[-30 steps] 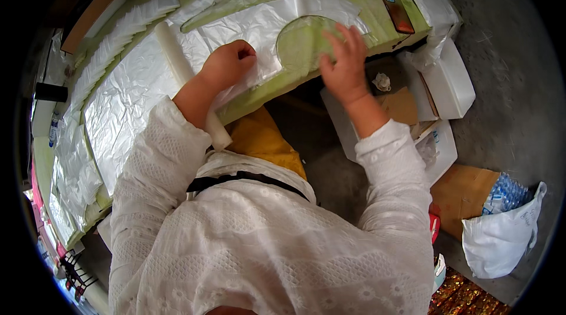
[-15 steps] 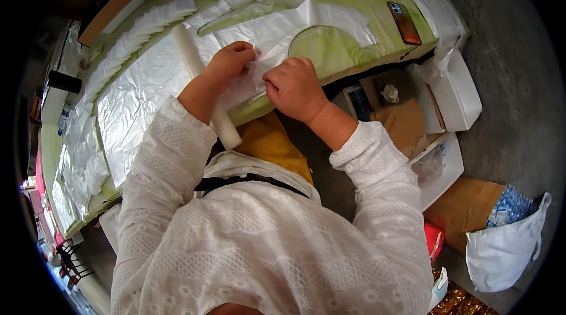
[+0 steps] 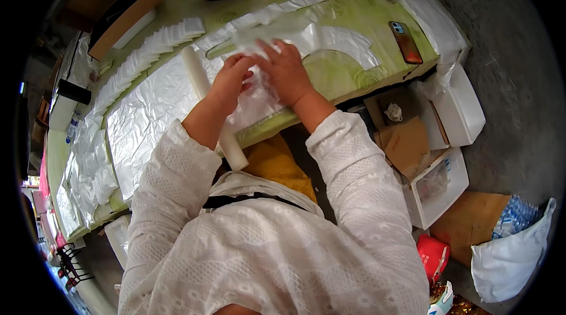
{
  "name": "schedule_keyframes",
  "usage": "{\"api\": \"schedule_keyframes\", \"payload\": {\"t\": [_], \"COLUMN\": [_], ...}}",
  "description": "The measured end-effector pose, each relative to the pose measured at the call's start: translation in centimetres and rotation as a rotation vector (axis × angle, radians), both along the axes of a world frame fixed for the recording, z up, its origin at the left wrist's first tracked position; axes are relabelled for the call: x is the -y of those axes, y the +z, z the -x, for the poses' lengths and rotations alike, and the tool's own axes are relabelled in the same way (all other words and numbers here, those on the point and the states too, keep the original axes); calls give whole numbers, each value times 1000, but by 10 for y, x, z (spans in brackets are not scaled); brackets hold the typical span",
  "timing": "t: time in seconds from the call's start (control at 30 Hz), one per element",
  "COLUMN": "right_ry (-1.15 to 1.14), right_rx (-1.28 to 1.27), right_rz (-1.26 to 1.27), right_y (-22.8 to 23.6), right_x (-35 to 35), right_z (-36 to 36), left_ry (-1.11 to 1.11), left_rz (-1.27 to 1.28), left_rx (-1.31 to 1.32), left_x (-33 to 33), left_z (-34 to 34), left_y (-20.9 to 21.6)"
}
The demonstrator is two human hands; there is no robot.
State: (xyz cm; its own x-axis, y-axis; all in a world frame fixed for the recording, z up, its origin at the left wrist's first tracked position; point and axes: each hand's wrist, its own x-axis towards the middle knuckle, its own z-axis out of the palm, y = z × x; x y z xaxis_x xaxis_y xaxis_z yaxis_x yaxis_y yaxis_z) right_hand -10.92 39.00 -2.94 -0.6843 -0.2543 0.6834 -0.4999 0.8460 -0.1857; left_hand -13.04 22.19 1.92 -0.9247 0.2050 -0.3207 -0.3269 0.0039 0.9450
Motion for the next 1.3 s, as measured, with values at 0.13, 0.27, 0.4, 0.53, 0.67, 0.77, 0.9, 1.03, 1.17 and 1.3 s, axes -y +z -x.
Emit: {"api": "schedule_keyframes", "payload": {"t": [0.13,0.27,0.4,0.53,0.67,0.77,0.9,1.03,1.17,1.3], "right_ry": [168,-274,-359,-343,-356,-370,-290,-61,350,547], "right_rx": [123,158,93,120,136,131,60,60,353,413], "right_rz": [122,233,470,372,354,362,309,251,350,336], "right_y": [-1,-19,-25,-26,-25,-30,-23,-5,13,26], "right_x": [5,-3,-14,-15,-11,-16,-16,15,103,150], "right_z": [-1,17,18,18,21,21,19,-20,-80,-102], "left_ry": [69,143,308,285,248,127,-62,-215,-251,-304], "left_rz": [23,-65,40,588,1175,1108,878,1204,1200,1104], "left_rx": [-88,-113,-202,-231,-548,-957,-863,-686,-647,-724], "left_x": [12,61,159,247,270,227,181,163,165,185], "left_z": [25,27,4,-16,-31,-42,-49,-69,-68,-54], "left_y": [1,9,21,-6,-29,-15,-46,-39,-33,-14]}}
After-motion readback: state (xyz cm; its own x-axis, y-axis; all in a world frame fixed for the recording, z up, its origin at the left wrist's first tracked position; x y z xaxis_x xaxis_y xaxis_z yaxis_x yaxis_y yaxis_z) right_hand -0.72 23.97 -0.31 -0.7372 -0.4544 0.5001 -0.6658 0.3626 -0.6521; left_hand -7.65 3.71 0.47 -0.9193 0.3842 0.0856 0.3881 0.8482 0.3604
